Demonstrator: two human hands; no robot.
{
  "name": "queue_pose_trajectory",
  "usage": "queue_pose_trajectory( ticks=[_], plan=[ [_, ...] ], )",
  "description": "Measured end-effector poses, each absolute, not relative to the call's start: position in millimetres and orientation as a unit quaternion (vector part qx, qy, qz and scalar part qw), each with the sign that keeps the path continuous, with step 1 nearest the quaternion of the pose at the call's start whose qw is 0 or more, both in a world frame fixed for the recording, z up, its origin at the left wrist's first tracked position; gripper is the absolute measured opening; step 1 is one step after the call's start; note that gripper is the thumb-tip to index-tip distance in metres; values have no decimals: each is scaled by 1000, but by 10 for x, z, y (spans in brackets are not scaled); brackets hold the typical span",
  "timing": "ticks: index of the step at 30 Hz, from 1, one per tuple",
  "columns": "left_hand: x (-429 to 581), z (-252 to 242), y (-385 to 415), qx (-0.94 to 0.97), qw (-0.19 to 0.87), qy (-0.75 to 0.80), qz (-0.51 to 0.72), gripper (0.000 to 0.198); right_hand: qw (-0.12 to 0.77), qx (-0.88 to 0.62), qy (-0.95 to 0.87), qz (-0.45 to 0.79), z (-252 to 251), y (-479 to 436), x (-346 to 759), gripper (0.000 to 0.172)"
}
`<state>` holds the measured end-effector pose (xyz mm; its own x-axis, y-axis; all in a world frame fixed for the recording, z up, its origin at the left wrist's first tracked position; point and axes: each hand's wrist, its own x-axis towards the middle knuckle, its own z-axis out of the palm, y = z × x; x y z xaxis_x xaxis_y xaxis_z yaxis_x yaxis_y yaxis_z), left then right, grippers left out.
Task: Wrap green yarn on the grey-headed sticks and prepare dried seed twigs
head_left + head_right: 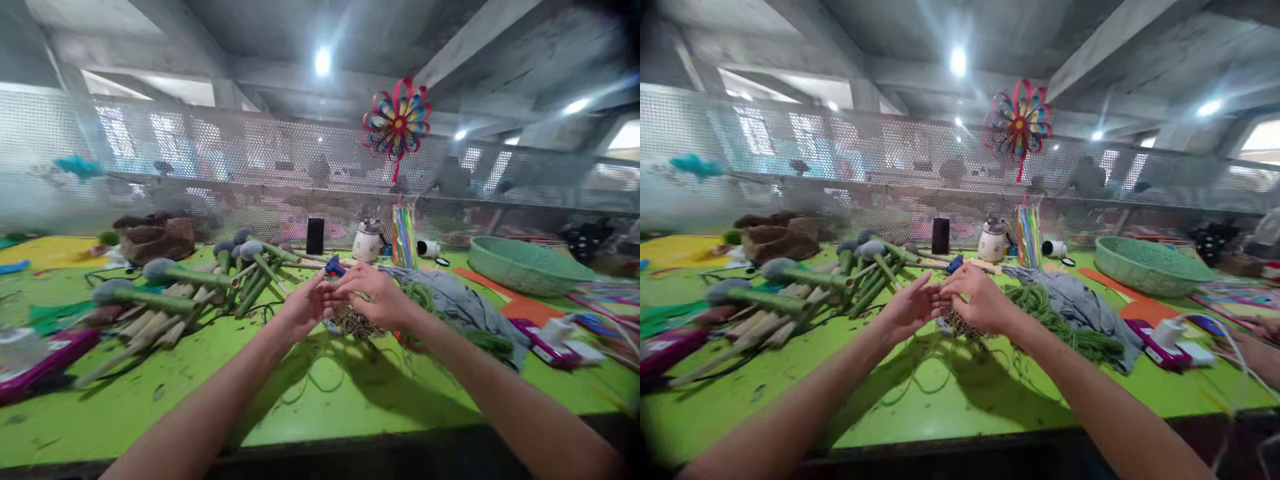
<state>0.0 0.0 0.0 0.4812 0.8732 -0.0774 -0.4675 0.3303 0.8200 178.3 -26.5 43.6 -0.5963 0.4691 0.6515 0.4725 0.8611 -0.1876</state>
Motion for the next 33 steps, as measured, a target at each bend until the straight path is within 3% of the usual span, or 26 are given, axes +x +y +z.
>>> queue_pose_trajectory(
  ticks=[3,7,17,24,27,31,33],
  plan=[
    [-52,-46,4,394,741,259,477,21,326,-239,-915,15,310,-282,1833,27],
    [-131,-80,24,412,700,268,518,26,275,-264,-922,67,149,-307,1900,28],
    [-310,-123,103,403,630,343,568,17,272,-352,-867,225,-60,-314,2023,30],
    [-304,-206,143,430,608,361,562,16,196,-335,-879,277,-121,-420,2232,36],
    [-237,-200,74,472,591,361,546,19,240,-384,-860,236,54,-398,2208,39],
    [-147,-181,-27,588,506,361,517,18,367,-436,-797,200,233,-179,1964,21],
    [-109,-196,-46,646,456,354,501,15,378,-412,-799,219,243,-44,1776,20]
  ],
)
